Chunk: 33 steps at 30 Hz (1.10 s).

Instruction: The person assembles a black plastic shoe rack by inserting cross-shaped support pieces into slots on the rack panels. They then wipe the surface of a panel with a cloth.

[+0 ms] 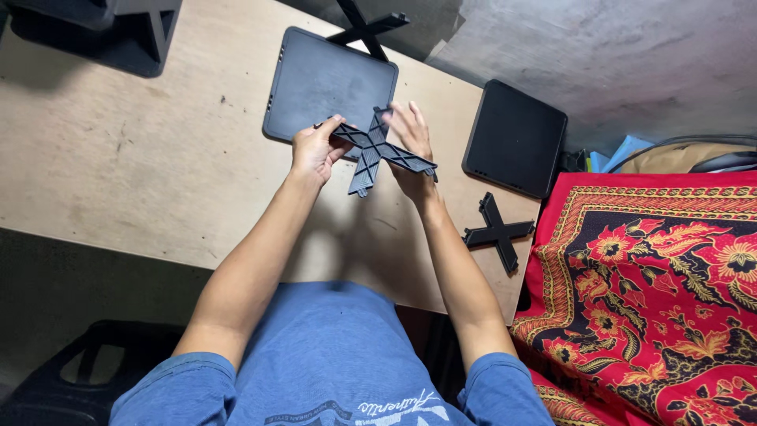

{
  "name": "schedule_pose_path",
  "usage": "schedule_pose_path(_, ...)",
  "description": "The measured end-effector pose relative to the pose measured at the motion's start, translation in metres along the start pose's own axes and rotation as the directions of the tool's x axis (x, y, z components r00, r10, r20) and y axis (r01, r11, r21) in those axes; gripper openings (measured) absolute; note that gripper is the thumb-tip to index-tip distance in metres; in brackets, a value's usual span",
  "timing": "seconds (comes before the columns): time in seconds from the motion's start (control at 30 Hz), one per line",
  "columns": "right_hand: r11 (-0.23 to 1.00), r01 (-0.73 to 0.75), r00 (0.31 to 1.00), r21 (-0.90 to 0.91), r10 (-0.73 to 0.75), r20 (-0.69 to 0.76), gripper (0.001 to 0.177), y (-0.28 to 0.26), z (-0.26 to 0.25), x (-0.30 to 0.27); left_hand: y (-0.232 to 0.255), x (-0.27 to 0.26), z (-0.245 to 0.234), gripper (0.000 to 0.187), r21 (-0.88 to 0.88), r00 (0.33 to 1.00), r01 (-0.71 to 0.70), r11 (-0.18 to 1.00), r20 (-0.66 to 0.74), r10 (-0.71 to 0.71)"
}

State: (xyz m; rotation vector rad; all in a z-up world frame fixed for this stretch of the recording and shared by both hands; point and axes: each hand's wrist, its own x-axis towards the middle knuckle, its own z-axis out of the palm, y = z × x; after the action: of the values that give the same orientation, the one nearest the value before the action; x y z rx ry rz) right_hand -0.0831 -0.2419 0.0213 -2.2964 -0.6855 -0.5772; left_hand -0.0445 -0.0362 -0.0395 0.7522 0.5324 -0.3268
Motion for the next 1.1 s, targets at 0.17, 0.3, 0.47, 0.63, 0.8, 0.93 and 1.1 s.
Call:
schedule_pose_path(0.17, 0.997, -0.078, 0.995, 0.001, 0.078, 0.054, 0.024, -0.03, 0.015, 0.042, 0.06, 0.005, -0.002, 0.024, 0.113, 0.993, 0.073, 0.991, 0.083, -0.083)
schedule_pose_path(0.3, 0.978, -0.19, 0.977, 0.091, 0.197, -0.078, 0.022, -0.038, 0.053, 0.064, 0.113, 0.016, -0.011, 0.047, 0.274, 0.995, 0.081, 0.958, 0.032, -0.093)
schedule_pose_path(0.47, 0.852, -0.505, 0.845, 0.138, 0.52, -0.121, 0.022, -0.039, 0.134, 0.082, 0.152, 0.059, -0.056, 0.059, 0.632, 0.978, -0.173, 0.755, 0.021, 0.206)
schedule_pose_path(0.63, 0.75, -0.632, 0.74, 0.193, 0.659, -0.134, 0.027, -0.033, 0.214, 0.086, 0.166, 0.115, -0.123, 0.055, 0.777, 0.834, -0.517, 0.358, 0.363, 0.416)
schedule_pose_path(0.8, 0.6, -0.68, 0.633, 0.421, 0.77, -0.075, 0.023, -0.026, 0.27, 0.098, 0.166, 0.125, -0.168, 0.05, 0.86, 0.837, -0.498, 0.11, 0.444, 0.321)
schedule_pose_path(0.93, 0.563, -0.712, 0.586, 0.419, 0.806, -0.087, 0.025, -0.023, 0.293, 0.1, 0.169, 0.122, -0.177, 0.047, 0.821, 0.81, -0.555, 0.134, 0.496, 0.315)
schedule_pose_path(1.1, 0.58, -0.731, 0.578, 0.36, 0.806, -0.125, 0.025, -0.024, 0.304, 0.099, 0.185, 0.131, -0.172, 0.047, 0.832, 0.832, -0.539, 0.132, 0.5, 0.242)
